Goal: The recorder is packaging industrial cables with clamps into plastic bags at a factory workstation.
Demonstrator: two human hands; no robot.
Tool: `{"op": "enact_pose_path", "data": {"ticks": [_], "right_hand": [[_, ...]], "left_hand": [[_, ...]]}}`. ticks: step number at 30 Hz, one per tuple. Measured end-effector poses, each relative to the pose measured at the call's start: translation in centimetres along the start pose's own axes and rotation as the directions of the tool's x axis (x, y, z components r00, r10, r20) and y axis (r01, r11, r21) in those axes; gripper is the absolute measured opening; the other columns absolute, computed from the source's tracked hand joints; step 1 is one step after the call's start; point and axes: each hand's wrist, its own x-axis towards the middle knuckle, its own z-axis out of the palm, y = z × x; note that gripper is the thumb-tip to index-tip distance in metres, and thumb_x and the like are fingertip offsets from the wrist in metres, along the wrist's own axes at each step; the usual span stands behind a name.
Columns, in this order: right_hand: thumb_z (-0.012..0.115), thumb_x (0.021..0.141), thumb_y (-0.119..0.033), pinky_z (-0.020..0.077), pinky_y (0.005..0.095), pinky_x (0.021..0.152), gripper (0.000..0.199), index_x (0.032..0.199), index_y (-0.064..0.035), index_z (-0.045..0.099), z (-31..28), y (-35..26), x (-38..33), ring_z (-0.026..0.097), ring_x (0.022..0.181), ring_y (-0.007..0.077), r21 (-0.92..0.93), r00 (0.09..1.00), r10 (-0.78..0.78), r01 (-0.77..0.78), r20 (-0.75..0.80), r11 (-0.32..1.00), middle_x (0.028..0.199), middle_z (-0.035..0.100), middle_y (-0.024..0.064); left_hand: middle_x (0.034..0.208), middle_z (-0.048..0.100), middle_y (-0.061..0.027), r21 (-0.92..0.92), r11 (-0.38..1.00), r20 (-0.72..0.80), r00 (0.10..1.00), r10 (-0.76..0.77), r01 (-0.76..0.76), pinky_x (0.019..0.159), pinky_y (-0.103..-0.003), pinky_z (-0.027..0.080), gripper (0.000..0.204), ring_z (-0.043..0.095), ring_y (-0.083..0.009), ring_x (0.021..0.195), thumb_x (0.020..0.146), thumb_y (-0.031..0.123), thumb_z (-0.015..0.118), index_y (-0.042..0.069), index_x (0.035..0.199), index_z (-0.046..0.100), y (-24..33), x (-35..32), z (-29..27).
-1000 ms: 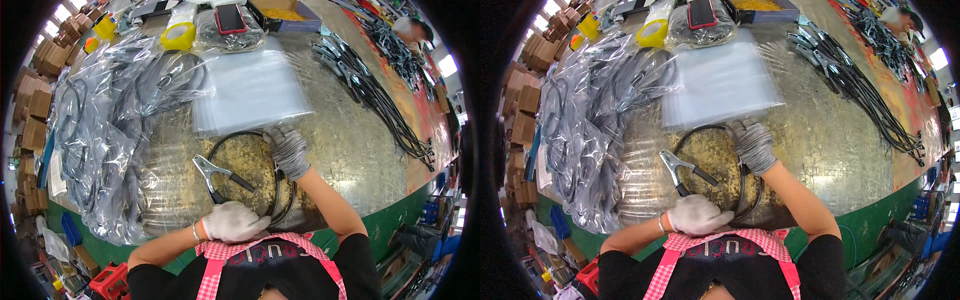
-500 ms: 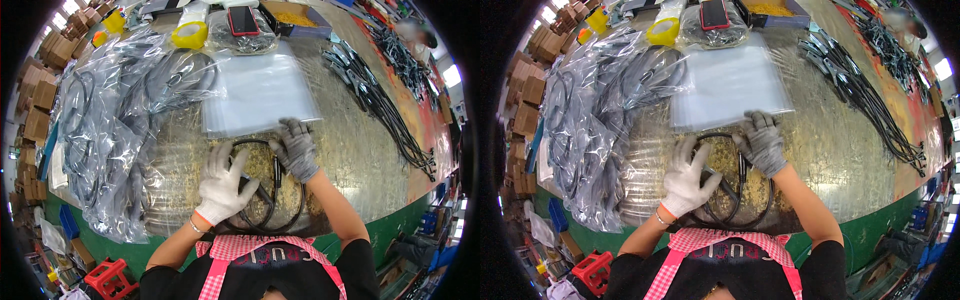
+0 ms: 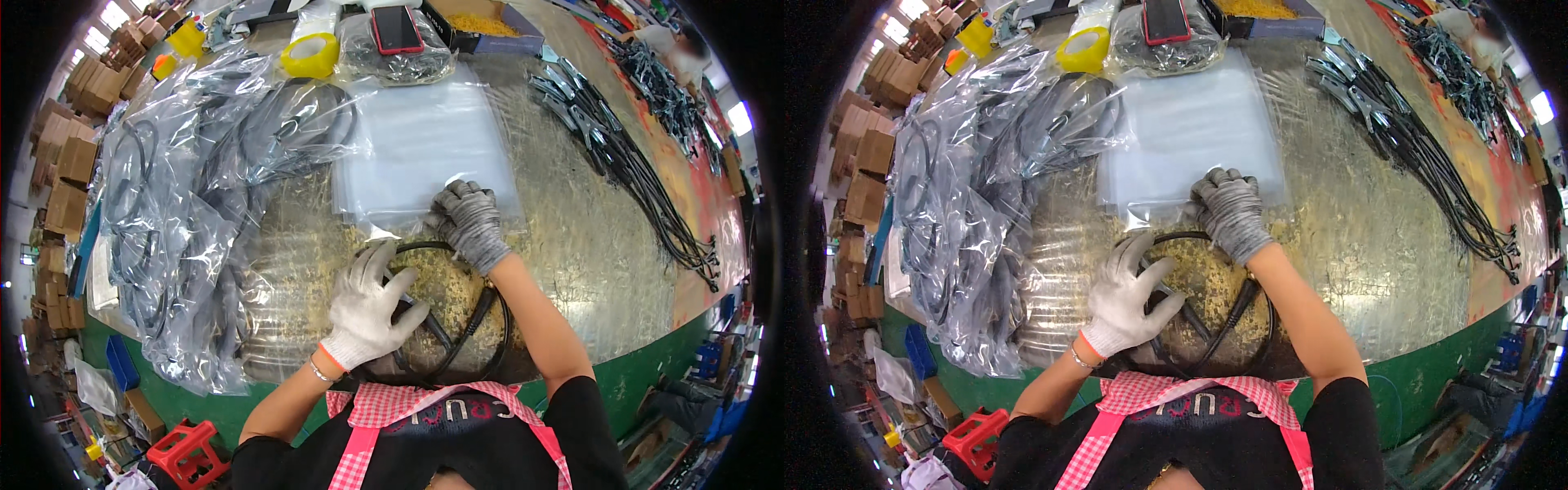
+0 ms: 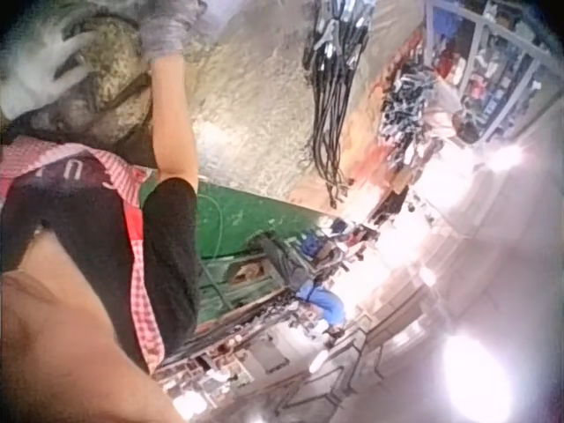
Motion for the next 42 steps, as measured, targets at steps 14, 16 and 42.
{"op": "enact_pose_path", "data": {"ticks": [14,16,42], "right_hand": [[0.071,0.069,-0.026,0.0422,0.0414,0.075,0.016,0.078,-0.0145,0.065,0.4,-0.4,-0.6,0.059,0.083,0.0253,0.152,0.944,-0.135,0.187,-0.3,0.971,0.08,0.061,0.0047],[0.071,0.07,-0.023,0.0427,0.0412,0.072,0.013,0.077,-0.0135,0.064,0.3,0.1,-1.0,0.058,0.079,0.0263,0.181,0.892,-0.084,0.181,-0.444,0.967,0.077,0.06,0.0058],[0.066,0.066,-0.012,0.0412,0.041,0.077,0.024,0.089,-0.0156,0.063,-0.5,0.2,-1.1,0.057,0.088,0.0231,0.1,0.91,-0.129,0.182,-0.393,0.978,0.095,0.06,0.003]], "left_hand": [[0.122,0.055,-0.0175,-0.94,0.169,0.094,0.702,-0.706,0.296,0.088,-0.033,0.046,0.065,0.056,-0.0244,0.107,0.083,0.008,0.064,-0.005,0.138,0.031,-1.0,6.1,1.8],[0.132,0.046,-0.0199,-0.88,0.353,-0.018,0.72,-0.694,0.318,0.094,-0.033,0.043,0.066,0.049,-0.0244,0.117,0.083,0.009,0.064,-0.005,0.139,0.03,-1.3,5.2,2.5],[0.095,0.058,-0.0059,0.24,0.95,-0.432,0.899,-0.078,0.198,0.094,-0.046,0.036,0.023,0.053,-0.0287,0.101,0.064,0.014,0.075,0.009,0.076,0.056,-5.3,5.9,0.0]]}}
